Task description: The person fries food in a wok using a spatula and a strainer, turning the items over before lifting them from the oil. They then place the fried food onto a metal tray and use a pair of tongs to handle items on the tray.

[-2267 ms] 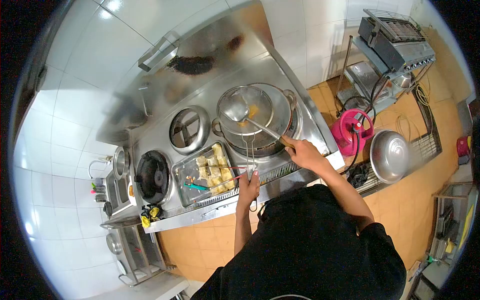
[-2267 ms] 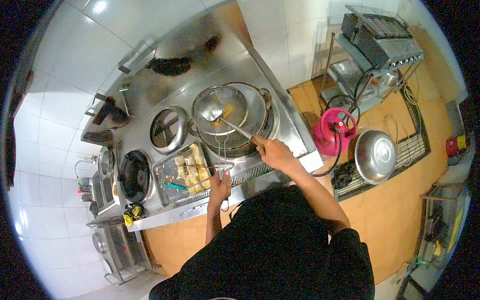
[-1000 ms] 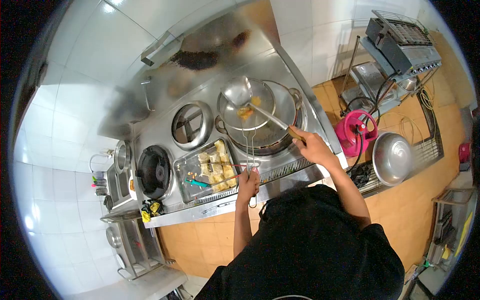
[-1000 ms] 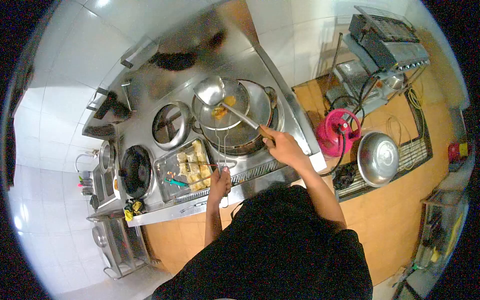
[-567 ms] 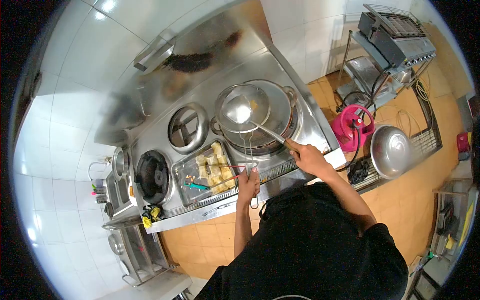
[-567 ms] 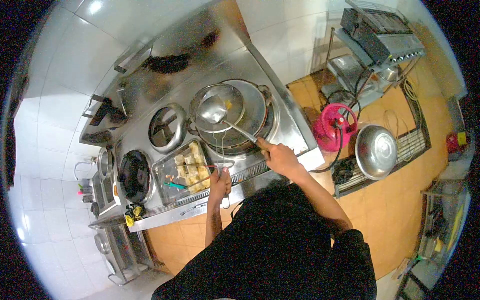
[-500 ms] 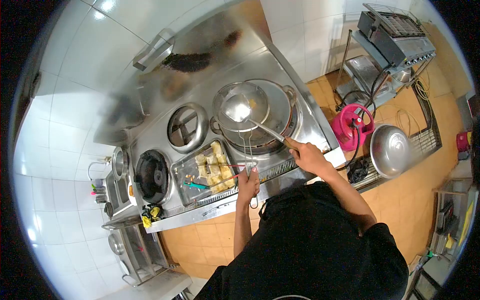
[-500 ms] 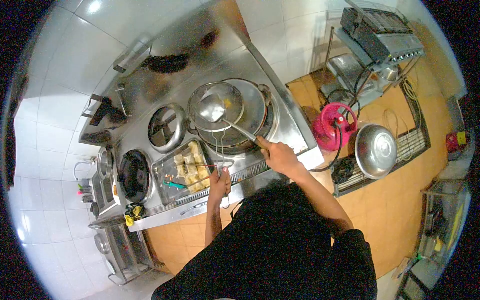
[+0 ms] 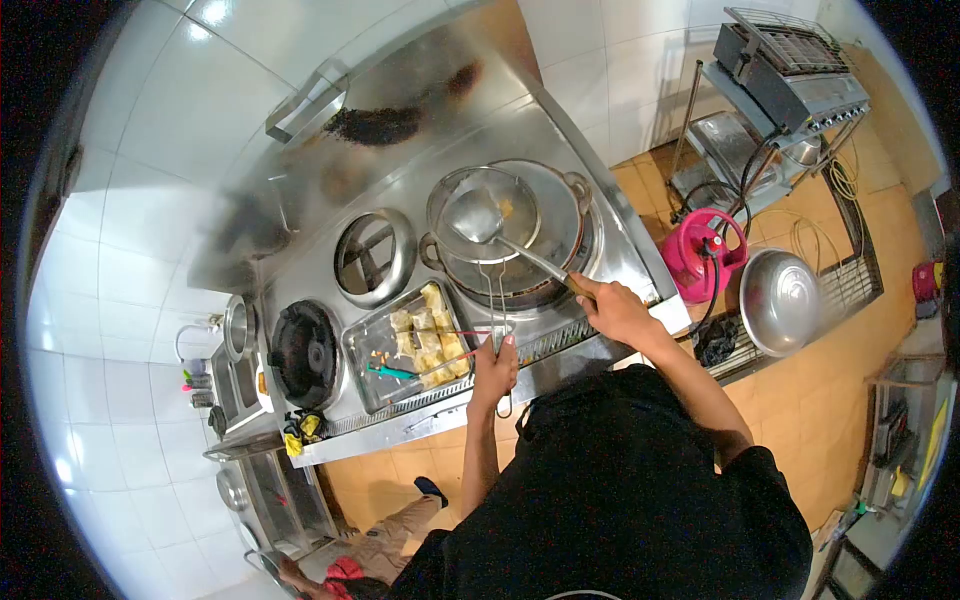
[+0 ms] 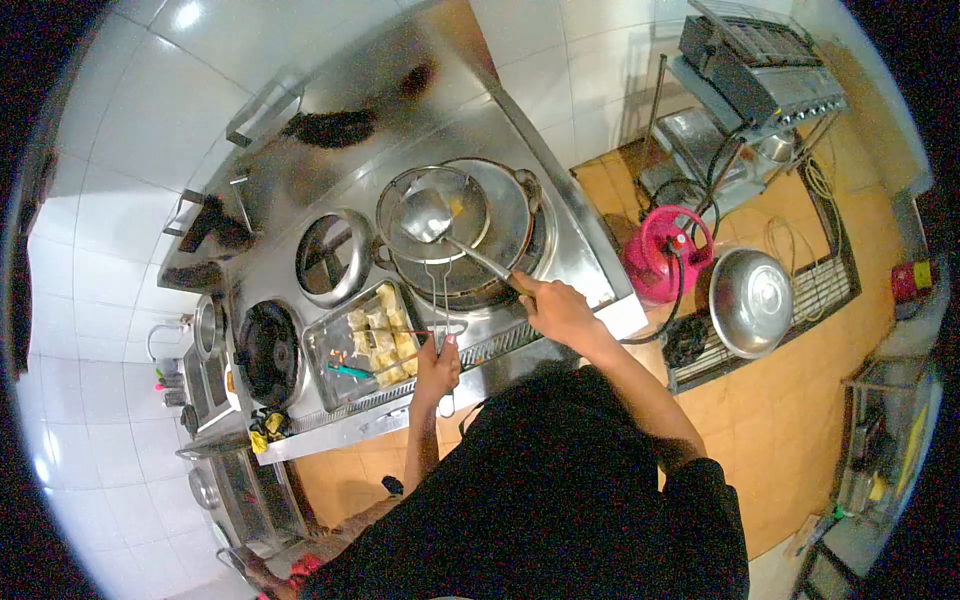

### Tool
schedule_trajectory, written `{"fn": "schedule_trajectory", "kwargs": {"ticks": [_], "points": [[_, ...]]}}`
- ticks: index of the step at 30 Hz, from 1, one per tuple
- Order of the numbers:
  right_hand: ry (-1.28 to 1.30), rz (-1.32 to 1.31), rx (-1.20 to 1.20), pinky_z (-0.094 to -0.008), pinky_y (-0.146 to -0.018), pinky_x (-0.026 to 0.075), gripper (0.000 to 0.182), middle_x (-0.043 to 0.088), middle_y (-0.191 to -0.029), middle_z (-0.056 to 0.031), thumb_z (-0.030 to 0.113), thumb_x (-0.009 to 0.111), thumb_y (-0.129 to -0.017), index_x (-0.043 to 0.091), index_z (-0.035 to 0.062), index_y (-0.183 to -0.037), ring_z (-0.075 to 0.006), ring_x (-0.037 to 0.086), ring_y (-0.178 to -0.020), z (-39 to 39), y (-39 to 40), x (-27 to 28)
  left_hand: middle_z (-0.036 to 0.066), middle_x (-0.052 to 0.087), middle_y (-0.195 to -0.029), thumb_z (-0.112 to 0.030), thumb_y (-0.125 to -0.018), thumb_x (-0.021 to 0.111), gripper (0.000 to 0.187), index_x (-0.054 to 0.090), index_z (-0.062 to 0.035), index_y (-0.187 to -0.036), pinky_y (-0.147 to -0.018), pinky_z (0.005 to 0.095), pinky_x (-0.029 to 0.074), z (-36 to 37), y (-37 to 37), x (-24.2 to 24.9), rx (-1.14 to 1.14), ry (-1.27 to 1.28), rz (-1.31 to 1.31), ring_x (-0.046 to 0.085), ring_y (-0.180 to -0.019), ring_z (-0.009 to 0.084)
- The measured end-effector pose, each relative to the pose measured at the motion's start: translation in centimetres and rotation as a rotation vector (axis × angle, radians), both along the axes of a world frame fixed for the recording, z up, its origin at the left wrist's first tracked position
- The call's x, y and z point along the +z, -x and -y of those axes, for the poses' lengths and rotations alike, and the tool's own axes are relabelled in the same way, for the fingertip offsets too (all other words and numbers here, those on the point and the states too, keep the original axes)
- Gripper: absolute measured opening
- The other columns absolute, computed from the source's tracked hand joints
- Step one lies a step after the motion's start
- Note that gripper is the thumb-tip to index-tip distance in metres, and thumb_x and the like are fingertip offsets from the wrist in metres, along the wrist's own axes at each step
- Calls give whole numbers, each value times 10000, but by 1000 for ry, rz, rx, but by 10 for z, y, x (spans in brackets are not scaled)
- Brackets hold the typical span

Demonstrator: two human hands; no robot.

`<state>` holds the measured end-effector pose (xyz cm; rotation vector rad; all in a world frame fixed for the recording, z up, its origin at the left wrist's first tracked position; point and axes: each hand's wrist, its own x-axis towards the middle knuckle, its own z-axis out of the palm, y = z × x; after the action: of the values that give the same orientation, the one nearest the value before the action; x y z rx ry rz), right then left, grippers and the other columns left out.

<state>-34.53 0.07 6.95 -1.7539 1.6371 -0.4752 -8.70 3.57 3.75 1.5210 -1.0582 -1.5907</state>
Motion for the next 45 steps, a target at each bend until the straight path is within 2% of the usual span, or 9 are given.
{"fn": "schedule_trajectory", "kwargs": {"ticks": [14,19,28,31,33,37,39,40,45], "points": [[-21,58,40,-478,-801,500,496,668,-936,-269,147,581,-894,518,141,-1385,-441,644,-859,11,14,-4,-73,378,-550,-263,-1015,525,251,450,-115,-827,-353,216,245,-1,-11,-9,-30,-28,-1,320,-402,23],[-9,167,-34,-502,-846,495,502,668,-946,-273,213,567,-921,485,187,-1416,-469,632,-887,5,16,2,-84,365,-551,-270,-1014,529,246,465,-121,-830,-351,216,236,0,-11,-14,43,-60,-96,315,-403,20],[52,-6,-137,-527,-770,514,475,656,-842,-285,171,547,-916,513,183,-1390,-463,640,-814,8,17,-8,-90,336,-527,-298,-1010,532,253,451,-123,-846,-337,228,222,2,-21,-55,-112,153,177,300,-384,34],[-7,43,-160,-544,-777,515,482,660,-861,-288,189,544,-909,512,191,-1390,-470,642,-815,3,13,-25,-86,349,-536,-288,-1011,527,264,455,-117,-823,-343,233,230,2,-15,-31,-114,132,165,312,-391,36],[-9,30,-172,-544,-773,513,493,660,-862,-287,197,549,-907,502,191,-1398,-466,644,-819,-1,10,-16,-85,355,-548,-265,-1016,517,275,455,-114,-795,-349,236,238,3,-11,-24,-179,317,224,321,-400,34],[-78,27,-179,-545,-758,509,487,664,-851,-270,219,542,-911,497,189,-1395,-447,651,-817,-1,7,-15,-78,373,-575,-241,-1019,505,282,447,-103,-780,-383,221,242,6,-12,-1,-176,73,160,325,-443,18],[-54,65,-182,-528,-777,501,491,660,-825,-277,193,556,-903,506,166,-1391,-455,645,-803,1,6,-25,-79,394,-561,-234,-1013,510,196,511,-82,-888,-391,238,255,9,-15,-4,-171,15,134,349,-435,28],[-57,64,-191,-528,-777,501,491,660,-825,-277,193,556,-903,506,166,-1391,-455,645,-803,3,6,-30,-79,386,-556,-233,-1017,510,205,498,-93,-868,-382,234,254,10,-14,-8,-191,157,168,341,-425,25],[-53,40,-140,-556,-736,518,432,669,-836,-257,212,548,-900,533,168,-1330,-438,659,-804,11,-1,-26,-75,376,-550,-226,-1021,508,177,538,-74,-935,-381,226,267,14,-21,5,-191,108,262,341,-433,21]]}}
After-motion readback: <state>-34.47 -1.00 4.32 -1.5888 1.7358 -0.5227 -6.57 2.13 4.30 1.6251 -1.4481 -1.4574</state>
